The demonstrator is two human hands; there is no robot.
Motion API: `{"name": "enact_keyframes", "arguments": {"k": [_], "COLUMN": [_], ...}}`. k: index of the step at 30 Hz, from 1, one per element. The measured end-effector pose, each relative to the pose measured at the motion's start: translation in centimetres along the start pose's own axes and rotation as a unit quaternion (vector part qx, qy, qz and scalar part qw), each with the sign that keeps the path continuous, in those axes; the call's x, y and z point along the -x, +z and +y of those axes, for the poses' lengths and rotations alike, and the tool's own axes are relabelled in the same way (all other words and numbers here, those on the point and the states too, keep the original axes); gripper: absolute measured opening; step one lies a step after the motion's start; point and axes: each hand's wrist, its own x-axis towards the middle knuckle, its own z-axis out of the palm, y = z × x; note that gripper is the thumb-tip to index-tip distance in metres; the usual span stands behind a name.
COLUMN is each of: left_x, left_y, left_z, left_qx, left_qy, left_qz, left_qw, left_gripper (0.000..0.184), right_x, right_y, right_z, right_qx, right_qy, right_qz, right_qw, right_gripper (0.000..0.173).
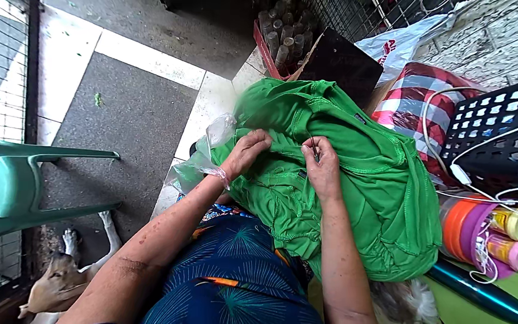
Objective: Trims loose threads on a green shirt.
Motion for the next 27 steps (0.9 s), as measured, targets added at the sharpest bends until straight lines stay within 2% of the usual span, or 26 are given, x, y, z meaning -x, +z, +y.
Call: {"name": "enact_keyframes", "arguments": {"k": [3,7,11,13,16,20,23,27], "left_x": [0.5,0.7,1.0,0.9,0.7,0.6,0.6,0.9], "left_y": [-0.4,1.0,1.3,1.1,1.5,1.3,1.9,3.5], "left_z": [-0.7,-1.2,-0.1,0.9,0.7,-0.3,0.0,0.3], "left_qx": [-0.044,-0.106,-0.091,-0.082,-0.084,-0.041,-0.045,-0.087], "left_qy": [-0.030,0.013,0.114,0.149,0.110,0.042,0.021,0.034], "left_qz": [-0.026,0.032,0.134,0.104,0.015,-0.045,-0.037,0.028], "left_qw": [0.998,0.994,0.980,0.980,0.990,0.997,0.998,0.995], "left_gripper": [0.030,0.024,0.018,0.019,0.028,0.030,0.028,0.016], "right_x": [-0.3,-0.6,-0.8,-0.6,-0.4,-0.9,-0.9,-0.9], "right_y": [0.5,0.6,0.5,0.4,0.2,0.3,0.4,0.4], "right_z": [-0.5,-1.0,-1.0,-1.0,-1.3,-1.0,-1.2,-1.4], "right_qx": [0.083,0.150,0.148,0.149,0.149,0.153,0.155,0.159], "right_qy": [0.059,0.093,0.099,0.095,0.083,0.103,0.108,0.109], "right_qz": [-0.039,-0.078,-0.087,-0.093,-0.096,-0.101,-0.103,-0.108], "right_qw": [0.994,0.981,0.980,0.980,0.981,0.977,0.977,0.975], "right_gripper": [0.022,0.022,0.020,0.019,0.018,0.018,0.018,0.020]}}
